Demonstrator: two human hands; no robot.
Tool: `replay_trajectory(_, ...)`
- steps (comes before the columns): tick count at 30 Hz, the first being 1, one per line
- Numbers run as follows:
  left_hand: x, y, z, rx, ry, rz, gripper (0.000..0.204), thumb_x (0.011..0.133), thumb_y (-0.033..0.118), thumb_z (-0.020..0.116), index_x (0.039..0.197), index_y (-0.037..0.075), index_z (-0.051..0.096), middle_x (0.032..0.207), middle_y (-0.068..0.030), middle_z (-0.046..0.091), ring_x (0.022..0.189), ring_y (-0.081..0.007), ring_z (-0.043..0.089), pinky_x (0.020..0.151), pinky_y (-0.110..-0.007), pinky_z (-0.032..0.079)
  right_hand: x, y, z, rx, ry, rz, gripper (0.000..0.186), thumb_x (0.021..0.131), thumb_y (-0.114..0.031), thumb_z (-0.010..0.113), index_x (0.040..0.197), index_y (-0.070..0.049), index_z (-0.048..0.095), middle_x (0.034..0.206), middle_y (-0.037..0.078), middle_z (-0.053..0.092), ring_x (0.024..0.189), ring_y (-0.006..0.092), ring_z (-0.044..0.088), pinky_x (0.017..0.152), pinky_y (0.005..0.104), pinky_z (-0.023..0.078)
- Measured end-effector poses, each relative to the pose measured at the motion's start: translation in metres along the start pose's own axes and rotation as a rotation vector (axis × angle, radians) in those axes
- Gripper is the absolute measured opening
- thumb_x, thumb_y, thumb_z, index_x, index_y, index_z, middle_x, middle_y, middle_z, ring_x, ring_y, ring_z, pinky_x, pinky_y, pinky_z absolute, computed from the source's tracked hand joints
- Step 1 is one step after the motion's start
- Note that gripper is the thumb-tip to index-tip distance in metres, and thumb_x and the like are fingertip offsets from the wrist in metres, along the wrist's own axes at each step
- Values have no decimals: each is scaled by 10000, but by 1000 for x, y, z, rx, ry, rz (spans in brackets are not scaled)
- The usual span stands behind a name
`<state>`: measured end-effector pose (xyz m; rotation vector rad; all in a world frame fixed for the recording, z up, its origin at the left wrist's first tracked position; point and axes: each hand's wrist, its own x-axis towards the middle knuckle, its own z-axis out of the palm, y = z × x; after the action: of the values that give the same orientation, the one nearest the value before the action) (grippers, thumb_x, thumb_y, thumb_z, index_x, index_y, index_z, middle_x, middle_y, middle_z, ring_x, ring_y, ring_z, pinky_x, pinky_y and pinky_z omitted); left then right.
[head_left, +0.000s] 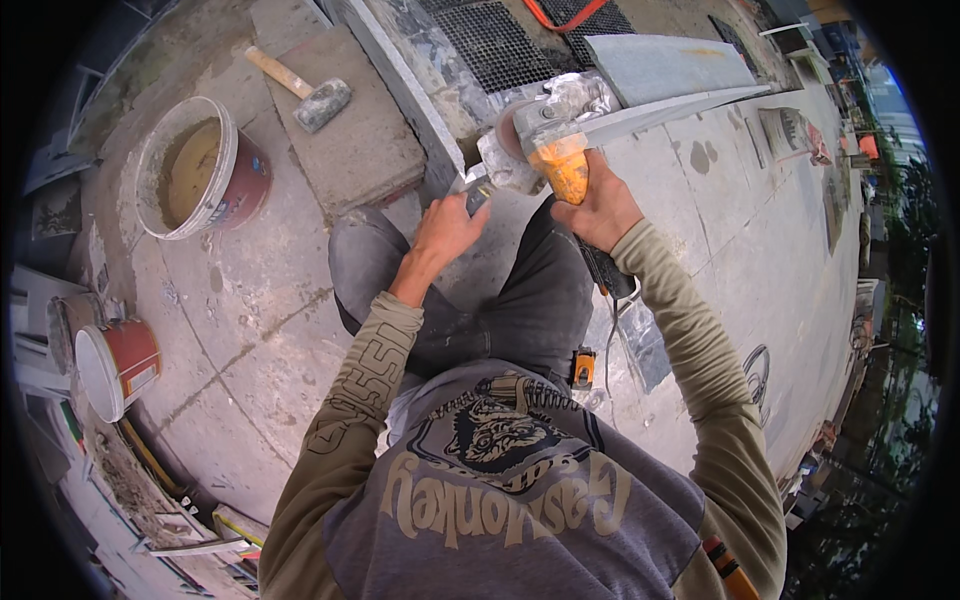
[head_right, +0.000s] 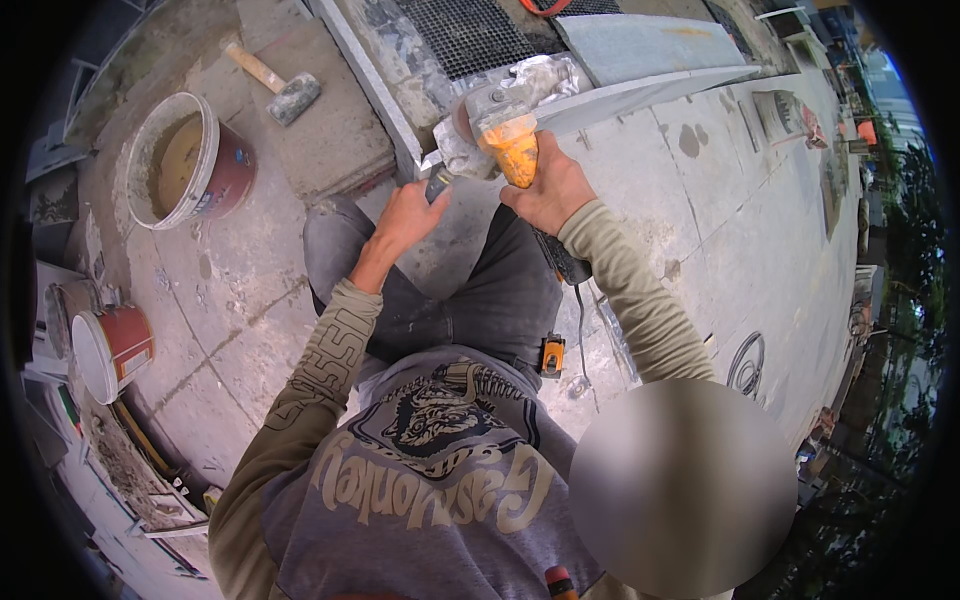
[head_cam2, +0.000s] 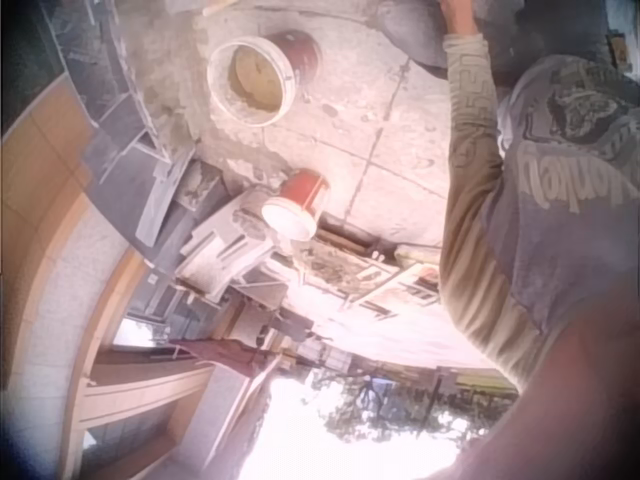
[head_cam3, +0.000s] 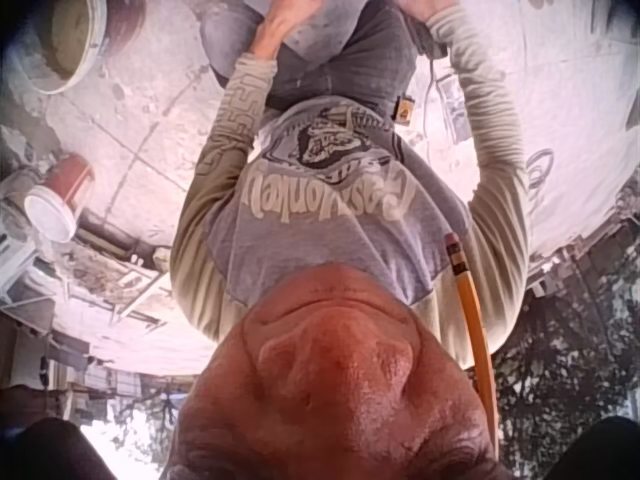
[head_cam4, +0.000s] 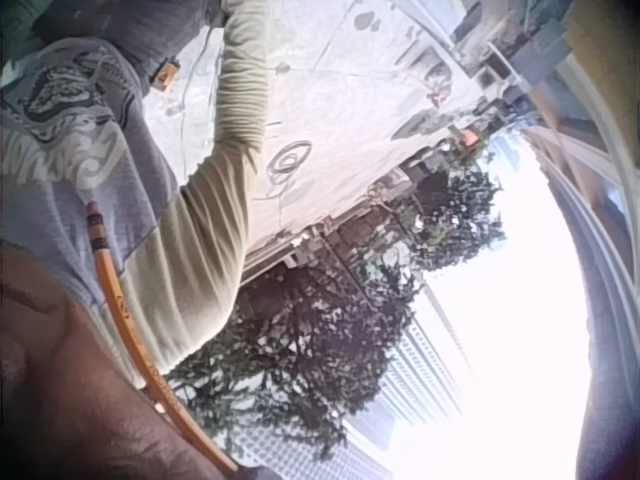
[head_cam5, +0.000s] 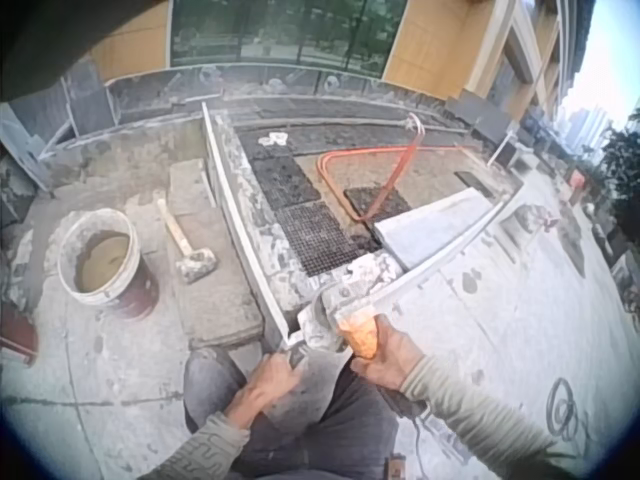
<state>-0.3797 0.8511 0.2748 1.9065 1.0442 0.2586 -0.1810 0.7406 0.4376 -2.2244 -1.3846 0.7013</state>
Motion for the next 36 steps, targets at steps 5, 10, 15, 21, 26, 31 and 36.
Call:
replay_trajectory(5,1,-1,0,-2,-49,-26,523,973,441,674,1158,-46,726,1048,-326,731,1044,-513,694,929,-557,558,-6,-17,0,-28,-86,67,719,778,-195,791,1350,58,438,1096,331,688,1067,486,695,927,471,552)
replay_trajectory(10,1,1,-1,12,-47,-30,519,977,438,671,1170,-41,723,1046,-324,732,1042,-510,695,928,-555,559,-7,-18,1,-38,-83,39,697,783,-202,786,1321,68,434,1052,355,697,1047,512,702,910,487,566)
replay_trajectory(15,-1,6,-2,-39,-18,-18,499,969,390,692,1132,-81,721,988,-334,725,1013,-500,705,896,-528,562,-6,-14,6,27,-134,60,721,785,-162,792,1372,59,435,1119,318,687,1085,459,700,940,452,551)
replay_trajectory(21,0,-2,1,6,32,27,488,966,378,707,1096,-92,723,948,-341,717,977,-511,700,873,-522,563,-2,-29,3,-30,-110,70,729,782,-171,795,1378,53,441,1103,317,693,1081,457,698,946,457,546)
replay_trajectory(26,-3,0,1,20,30,20,499,971,395,696,1086,-90,719,934,-345,712,971,-520,694,871,-527,560,8,-9,-4,-93,-8,26,709,775,-236,791,1321,69,458,1072,339,706,1064,497,700,914,485,562)
replay_trajectory(31,-1,2,-1,-6,-2,27,497,977,395,683,1080,-91,717,922,-355,704,967,-526,692,864,-529,554,23,17,-18,-85,41,86,644,775,-239,783,1272,48,491,1050,306,706,1026,463,705,908,474,550)
replay_trajectory(36,0,3,-1,12,-25,-2,513,969,424,678,1110,-68,724,984,-336,721,1002,-517,693,897,-545,554,21,14,-20,-45,23,135,637,776,-247,782,1254,52,486,1030,302,709,1011,454,714,893,470,555)
